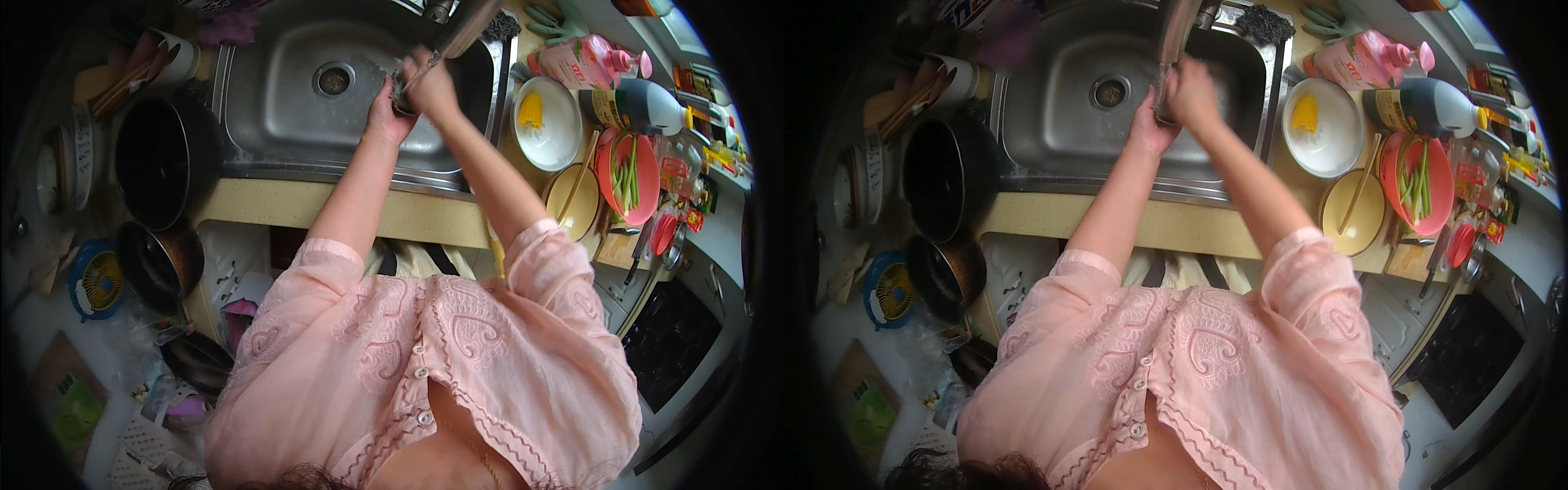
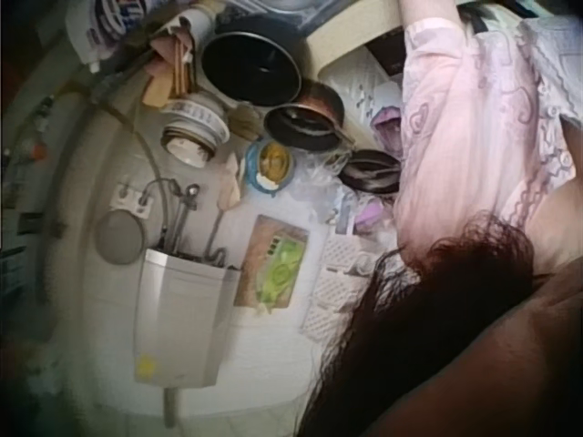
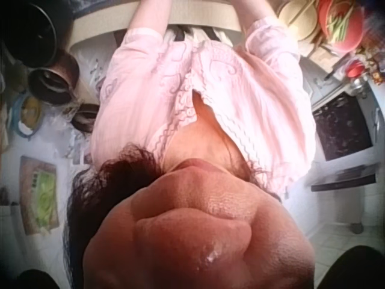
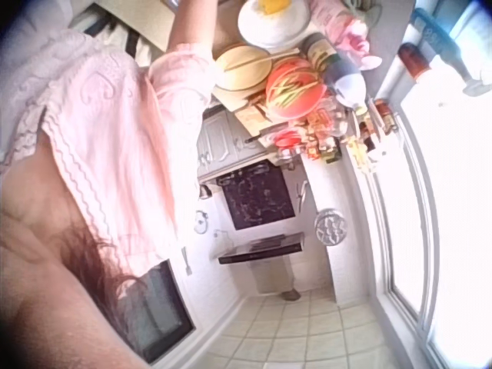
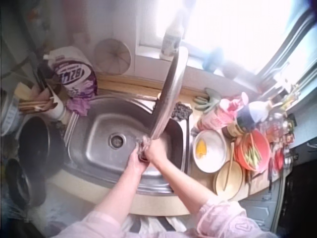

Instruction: The person cleans a gas stovetop using a cloth, then rinses the cloth at the sink. They apply dish soap to the cloth and continue scrubbing the stovetop surface and burners before rinsing the cloth again.

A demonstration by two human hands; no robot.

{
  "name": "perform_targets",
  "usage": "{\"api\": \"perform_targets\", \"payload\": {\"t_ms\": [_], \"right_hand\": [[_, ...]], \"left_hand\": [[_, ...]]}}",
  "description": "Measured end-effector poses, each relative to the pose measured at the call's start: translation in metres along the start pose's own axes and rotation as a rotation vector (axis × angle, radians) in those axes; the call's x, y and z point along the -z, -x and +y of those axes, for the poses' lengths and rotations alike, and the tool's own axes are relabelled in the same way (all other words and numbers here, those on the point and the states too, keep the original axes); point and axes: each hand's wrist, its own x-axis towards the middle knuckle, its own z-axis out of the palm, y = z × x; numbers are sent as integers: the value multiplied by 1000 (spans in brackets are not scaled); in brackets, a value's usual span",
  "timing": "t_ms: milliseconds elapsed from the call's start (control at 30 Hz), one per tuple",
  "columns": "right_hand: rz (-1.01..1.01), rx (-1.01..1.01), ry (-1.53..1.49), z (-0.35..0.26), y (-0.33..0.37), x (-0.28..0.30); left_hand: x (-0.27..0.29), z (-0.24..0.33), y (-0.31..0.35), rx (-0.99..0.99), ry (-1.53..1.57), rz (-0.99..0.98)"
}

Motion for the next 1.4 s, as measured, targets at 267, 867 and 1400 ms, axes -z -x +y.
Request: {"api": "perform_targets", "payload": {"t_ms": [267,867,1400], "right_hand": [[-360,-150,-18,-37,34,3],[-272,-113,-60,-3,61,-42],[-340,-433,-447,38,55,-40]], "left_hand": [[40,-9,1,25,-98,-222],[57,19,-18,-52,-297,15],[73,15,-65,-29,-741,476]]}}
